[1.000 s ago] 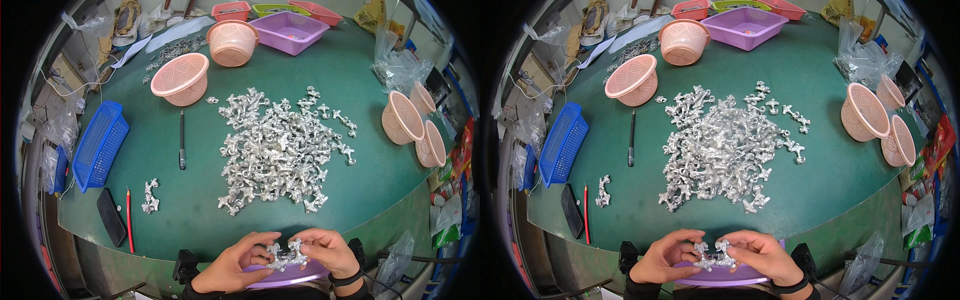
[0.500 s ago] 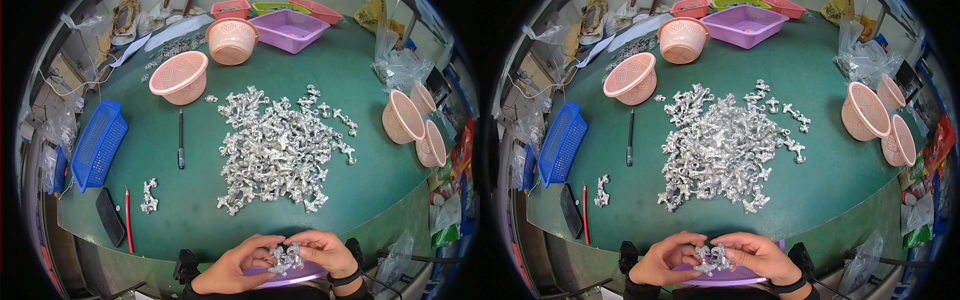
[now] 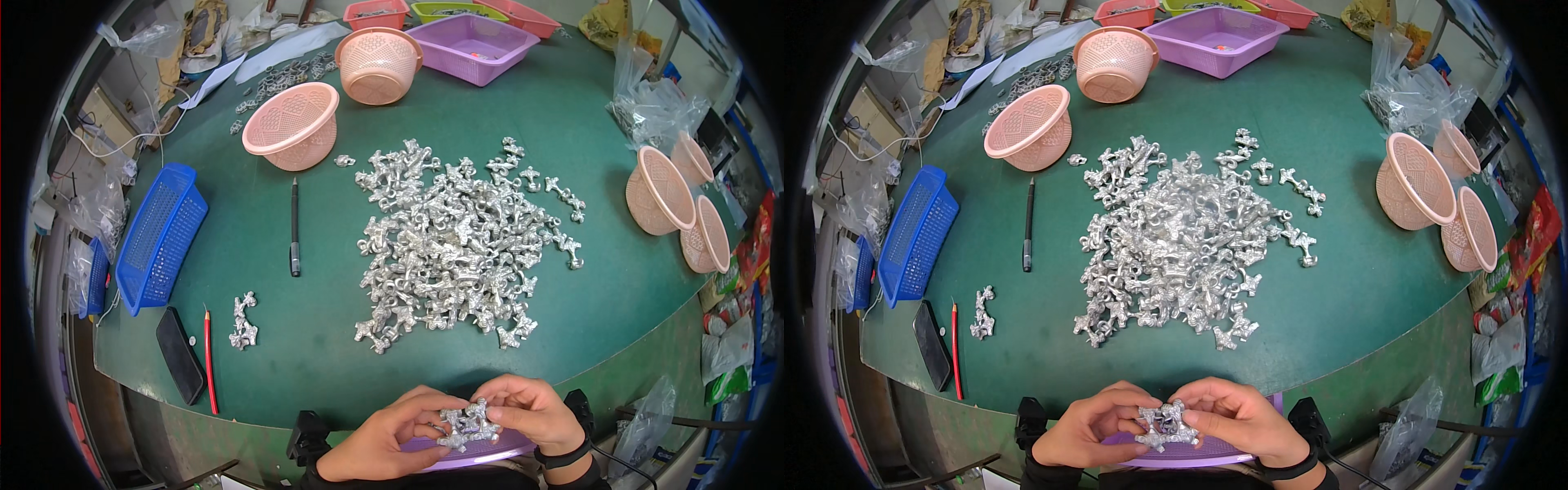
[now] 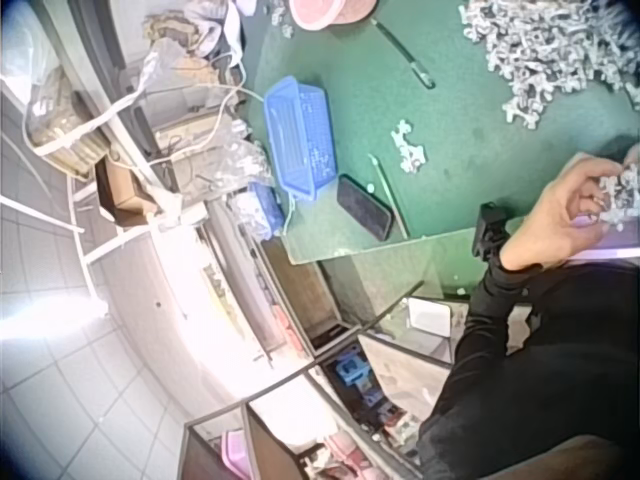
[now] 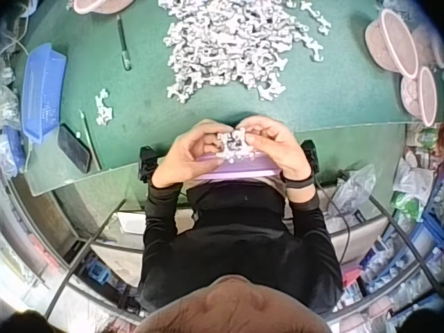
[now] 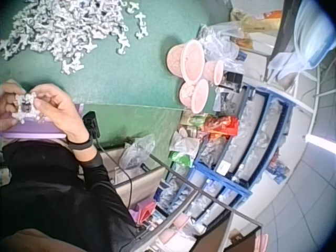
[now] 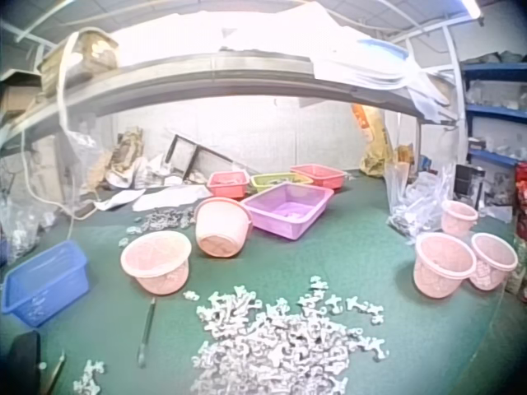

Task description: Inspecting and sorting small metal components on a workbench.

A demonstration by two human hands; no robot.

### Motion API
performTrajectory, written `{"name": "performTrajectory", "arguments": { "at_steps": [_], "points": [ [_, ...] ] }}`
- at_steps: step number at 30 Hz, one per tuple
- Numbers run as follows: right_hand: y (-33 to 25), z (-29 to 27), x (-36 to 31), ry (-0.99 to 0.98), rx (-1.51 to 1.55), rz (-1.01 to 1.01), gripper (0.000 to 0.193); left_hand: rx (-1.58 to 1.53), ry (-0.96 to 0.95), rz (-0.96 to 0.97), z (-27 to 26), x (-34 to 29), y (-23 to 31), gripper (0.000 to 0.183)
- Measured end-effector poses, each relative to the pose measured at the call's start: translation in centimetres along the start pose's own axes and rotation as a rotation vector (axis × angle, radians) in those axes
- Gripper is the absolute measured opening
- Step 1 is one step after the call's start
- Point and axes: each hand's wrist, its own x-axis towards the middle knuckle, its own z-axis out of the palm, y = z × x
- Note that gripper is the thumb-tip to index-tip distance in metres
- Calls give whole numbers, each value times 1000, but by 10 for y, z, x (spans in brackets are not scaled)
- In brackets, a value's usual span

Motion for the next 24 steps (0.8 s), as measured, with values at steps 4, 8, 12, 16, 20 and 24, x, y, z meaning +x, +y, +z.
{"name": "performTrajectory", "arguments": {
  "at_steps": [4,8,12,16,20,24],
  "points": [
    [-2,1,0,21,13,6,18,18,1,-6,1,1,0,45],
    [-2,0,0,2,26,0,18,18,7,-17,1,1,-1,45],
    [1,-1,-1,19,38,5,16,26,16,-22,2,1,-3,45],
    [-1,1,0,55,115,-36,18,-5,51,3,0,1,-8,46],
    [6,-4,2,59,110,-166,20,-12,76,-3,1,2,-7,44],
    [2,2,0,117,85,-199,26,27,111,-40,9,4,-9,38]
  ]
}}
